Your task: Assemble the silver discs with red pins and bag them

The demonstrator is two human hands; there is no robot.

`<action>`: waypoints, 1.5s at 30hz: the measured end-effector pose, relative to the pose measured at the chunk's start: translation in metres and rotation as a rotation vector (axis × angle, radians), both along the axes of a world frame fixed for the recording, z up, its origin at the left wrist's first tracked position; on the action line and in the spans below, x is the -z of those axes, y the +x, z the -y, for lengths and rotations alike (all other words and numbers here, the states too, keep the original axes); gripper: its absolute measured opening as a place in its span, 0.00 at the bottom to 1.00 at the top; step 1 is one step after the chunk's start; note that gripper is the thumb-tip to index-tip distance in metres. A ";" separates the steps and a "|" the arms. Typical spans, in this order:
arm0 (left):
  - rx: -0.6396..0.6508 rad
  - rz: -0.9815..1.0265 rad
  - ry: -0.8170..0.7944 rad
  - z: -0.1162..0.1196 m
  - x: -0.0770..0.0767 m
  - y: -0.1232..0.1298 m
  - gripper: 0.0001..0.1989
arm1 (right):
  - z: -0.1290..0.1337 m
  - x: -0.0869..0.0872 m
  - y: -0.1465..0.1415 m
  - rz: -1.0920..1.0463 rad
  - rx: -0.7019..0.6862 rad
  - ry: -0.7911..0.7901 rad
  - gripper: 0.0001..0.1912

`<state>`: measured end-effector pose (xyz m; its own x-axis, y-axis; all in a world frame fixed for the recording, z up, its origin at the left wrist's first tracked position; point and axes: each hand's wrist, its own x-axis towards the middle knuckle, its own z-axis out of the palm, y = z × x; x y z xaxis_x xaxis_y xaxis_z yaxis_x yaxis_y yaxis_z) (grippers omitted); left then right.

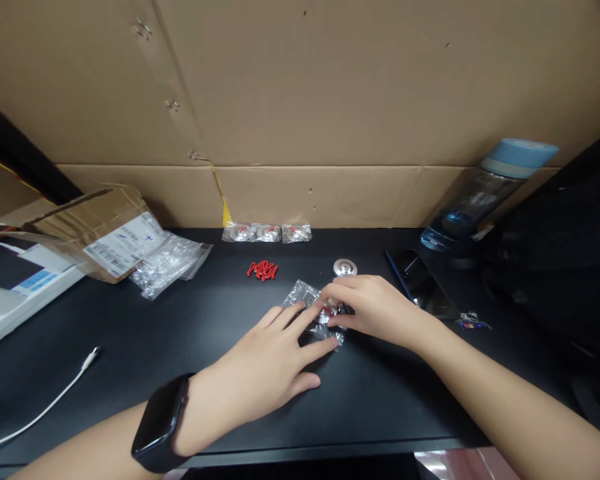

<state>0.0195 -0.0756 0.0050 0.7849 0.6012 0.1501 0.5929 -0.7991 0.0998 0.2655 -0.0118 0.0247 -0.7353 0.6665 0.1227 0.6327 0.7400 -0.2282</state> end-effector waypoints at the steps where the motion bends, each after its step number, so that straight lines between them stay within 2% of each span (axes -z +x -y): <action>1: -0.001 0.007 0.002 0.000 0.000 -0.001 0.27 | -0.001 0.003 -0.002 0.005 0.013 0.037 0.10; 4: -0.025 0.014 0.018 -0.001 -0.002 -0.003 0.26 | -0.005 0.010 -0.005 0.019 0.044 0.130 0.12; 6: -0.061 -0.003 0.033 0.000 -0.004 -0.003 0.24 | -0.007 0.013 -0.005 0.015 0.043 0.133 0.12; 10: -0.131 -0.048 0.029 0.004 -0.007 -0.001 0.22 | -0.009 0.012 -0.001 -0.040 0.041 0.044 0.09; 15: -0.165 -0.045 0.019 0.005 -0.003 0.005 0.28 | -0.010 0.011 -0.002 -0.113 0.017 -0.068 0.09; 23: -0.105 -0.053 -0.027 0.003 -0.006 0.000 0.24 | -0.007 0.020 -0.010 -0.232 0.090 -0.015 0.06; 29: -0.073 -0.021 -0.048 0.002 -0.010 -0.003 0.22 | -0.006 0.030 -0.022 -0.260 0.210 0.042 0.05; 31: -0.059 -0.006 -0.058 -0.001 -0.012 -0.005 0.19 | -0.007 0.028 -0.020 -0.252 0.163 0.032 0.07; 33: -0.041 0.026 -0.058 -0.005 -0.014 -0.007 0.16 | -0.008 0.021 -0.013 -0.242 0.031 -0.020 0.11; 35: -0.024 0.060 -0.055 -0.011 -0.014 -0.009 0.17 | -0.009 0.012 -0.004 -0.243 -0.100 -0.086 0.17; 36: -0.021 0.075 -0.047 -0.015 -0.013 -0.009 0.20 | -0.010 0.007 0.001 -0.248 -0.131 -0.101 0.16; 38: -0.038 0.097 -0.013 -0.023 -0.010 -0.010 0.24 | -0.012 0.001 0.008 -0.229 -0.125 -0.077 0.13; 39: -0.060 0.108 0.013 -0.027 -0.007 -0.010 0.24 | -0.013 0.000 0.010 -0.202 -0.107 -0.044 0.15; 43: -0.163 0.154 0.096 -0.040 0.004 -0.012 0.10 | -0.016 0.010 0.011 -0.094 -0.057 0.042 0.15; 45: -0.181 0.180 0.093 -0.043 0.008 -0.012 0.09 | -0.017 0.017 0.010 -0.096 -0.043 0.033 0.13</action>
<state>0.0071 -0.0324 -0.0026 0.6218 0.7063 0.3383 0.7062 -0.6924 0.1477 0.2752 0.0053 0.0082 -0.7466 0.6293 0.2156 0.5769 0.7739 -0.2611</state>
